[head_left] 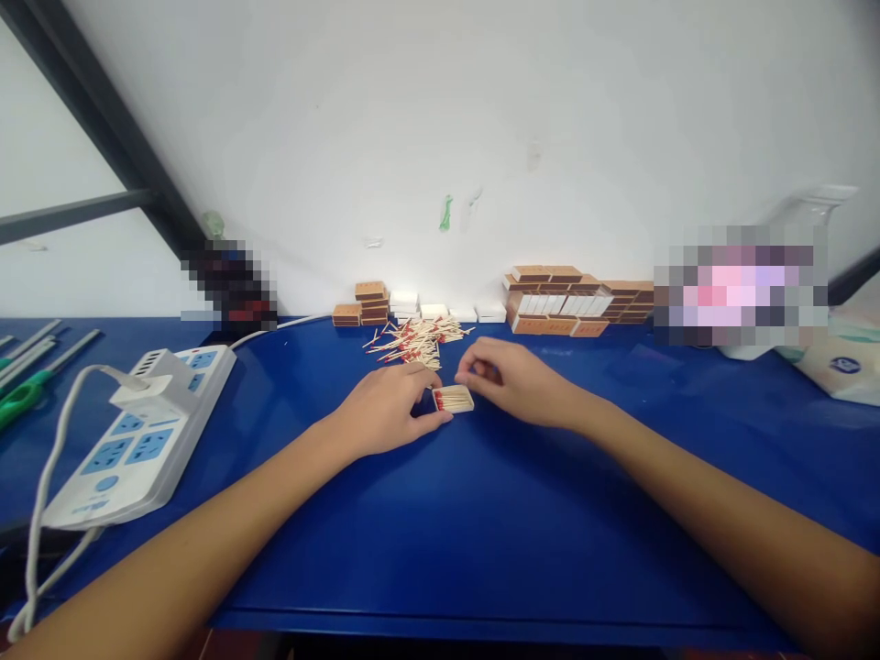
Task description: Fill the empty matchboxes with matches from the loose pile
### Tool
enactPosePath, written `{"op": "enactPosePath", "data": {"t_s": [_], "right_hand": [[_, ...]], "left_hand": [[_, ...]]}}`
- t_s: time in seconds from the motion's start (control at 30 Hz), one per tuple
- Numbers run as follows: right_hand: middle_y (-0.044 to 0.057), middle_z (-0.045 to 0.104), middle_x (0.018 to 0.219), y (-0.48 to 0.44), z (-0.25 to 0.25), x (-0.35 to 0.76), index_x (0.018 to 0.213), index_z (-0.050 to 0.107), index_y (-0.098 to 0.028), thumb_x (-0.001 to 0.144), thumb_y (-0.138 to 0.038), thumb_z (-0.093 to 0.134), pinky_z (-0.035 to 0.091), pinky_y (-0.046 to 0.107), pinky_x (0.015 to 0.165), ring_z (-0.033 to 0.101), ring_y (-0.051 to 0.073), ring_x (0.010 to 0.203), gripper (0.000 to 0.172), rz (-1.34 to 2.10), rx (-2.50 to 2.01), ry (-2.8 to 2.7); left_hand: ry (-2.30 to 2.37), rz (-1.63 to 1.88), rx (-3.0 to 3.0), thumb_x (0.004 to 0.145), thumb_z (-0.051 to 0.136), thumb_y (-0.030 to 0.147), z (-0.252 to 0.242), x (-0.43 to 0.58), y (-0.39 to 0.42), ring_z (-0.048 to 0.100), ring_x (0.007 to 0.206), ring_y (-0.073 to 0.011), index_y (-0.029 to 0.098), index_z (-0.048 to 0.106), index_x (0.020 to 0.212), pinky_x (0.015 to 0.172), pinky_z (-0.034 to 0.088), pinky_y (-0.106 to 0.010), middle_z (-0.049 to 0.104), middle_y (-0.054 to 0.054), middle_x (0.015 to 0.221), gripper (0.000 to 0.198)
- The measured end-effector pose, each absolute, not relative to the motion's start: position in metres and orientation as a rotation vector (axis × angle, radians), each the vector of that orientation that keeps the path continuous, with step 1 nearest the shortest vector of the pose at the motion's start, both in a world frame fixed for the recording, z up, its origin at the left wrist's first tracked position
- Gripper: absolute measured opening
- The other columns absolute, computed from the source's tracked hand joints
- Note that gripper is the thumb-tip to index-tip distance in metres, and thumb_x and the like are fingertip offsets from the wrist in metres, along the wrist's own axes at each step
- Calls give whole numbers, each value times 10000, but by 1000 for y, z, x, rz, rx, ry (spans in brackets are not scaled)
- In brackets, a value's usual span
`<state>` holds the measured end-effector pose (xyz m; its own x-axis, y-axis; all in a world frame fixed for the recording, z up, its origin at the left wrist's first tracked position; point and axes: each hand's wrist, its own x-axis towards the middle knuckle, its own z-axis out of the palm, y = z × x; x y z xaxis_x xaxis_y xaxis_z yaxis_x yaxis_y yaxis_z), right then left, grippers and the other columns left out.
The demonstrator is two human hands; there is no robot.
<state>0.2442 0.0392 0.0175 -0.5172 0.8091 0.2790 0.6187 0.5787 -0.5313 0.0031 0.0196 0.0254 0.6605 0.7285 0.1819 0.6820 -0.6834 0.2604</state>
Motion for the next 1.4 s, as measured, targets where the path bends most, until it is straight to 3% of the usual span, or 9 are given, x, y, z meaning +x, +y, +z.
{"op": "enactPosePath", "data": {"t_s": [0.1, 0.23, 0.4, 0.67, 1.03, 1.2, 1.4], "right_hand": [[34, 623, 841, 72, 9, 254, 1031, 662, -184, 968, -234, 607, 452, 324, 695, 567, 178, 711, 98, 315, -1221, -2197], [70, 637, 913, 110, -4, 263, 1179, 648, -150, 943, -210, 627, 458, 347, 757, 588, 206, 770, 244, 185, -1373, -2238], [79, 652, 879, 121, -10, 261, 978, 671, -173, 967, -245, 596, 428, 345, 726, 592, 221, 778, 104, 176, -1447, -2271], [69, 660, 809, 115, -9, 274, 868, 629, -187, 967, -245, 583, 415, 337, 687, 595, 217, 745, 124, 213, -1502, -2255], [43, 592, 861, 104, -7, 246, 893, 674, -193, 952, -255, 652, 417, 315, 717, 552, 187, 760, 89, 218, -1177, -2258], [21, 562, 835, 108, -15, 246, 1008, 680, -199, 953, -306, 685, 409, 311, 715, 547, 190, 749, 120, 198, -1178, -2242], [22, 567, 843, 107, -13, 247, 946, 673, -205, 947, -274, 679, 397, 299, 703, 536, 182, 743, 69, 221, -1180, -2256]], "left_hand": [[1121, 400, 2693, 945, 693, 438, 26, 3, 19, 639, 798, -196, 194, 694, 1110, 659, 431, -306, 694, -46, 947, 294], [1101, 374, 2679, 947, 689, 456, 27, 3, 18, 633, 810, -197, 192, 695, 1080, 661, 424, -308, 693, -50, 964, 295], [1104, 361, 2673, 948, 689, 452, 27, 3, 18, 630, 811, -195, 196, 695, 1088, 655, 413, -304, 691, -49, 968, 292], [1088, 361, 2702, 962, 671, 456, 29, 3, 17, 631, 799, -194, 197, 691, 1087, 649, 421, -309, 690, -49, 969, 288], [1112, 342, 2723, 964, 672, 446, 27, 4, 17, 640, 805, -202, 197, 697, 1080, 661, 432, -310, 696, -54, 980, 276], [1114, 335, 2724, 961, 678, 448, 27, 4, 17, 641, 797, -204, 198, 699, 1121, 658, 434, -314, 694, -52, 970, 297], [1111, 336, 2733, 966, 669, 452, 26, 4, 16, 646, 810, -207, 197, 696, 1123, 669, 441, -316, 694, -55, 979, 300]]}}
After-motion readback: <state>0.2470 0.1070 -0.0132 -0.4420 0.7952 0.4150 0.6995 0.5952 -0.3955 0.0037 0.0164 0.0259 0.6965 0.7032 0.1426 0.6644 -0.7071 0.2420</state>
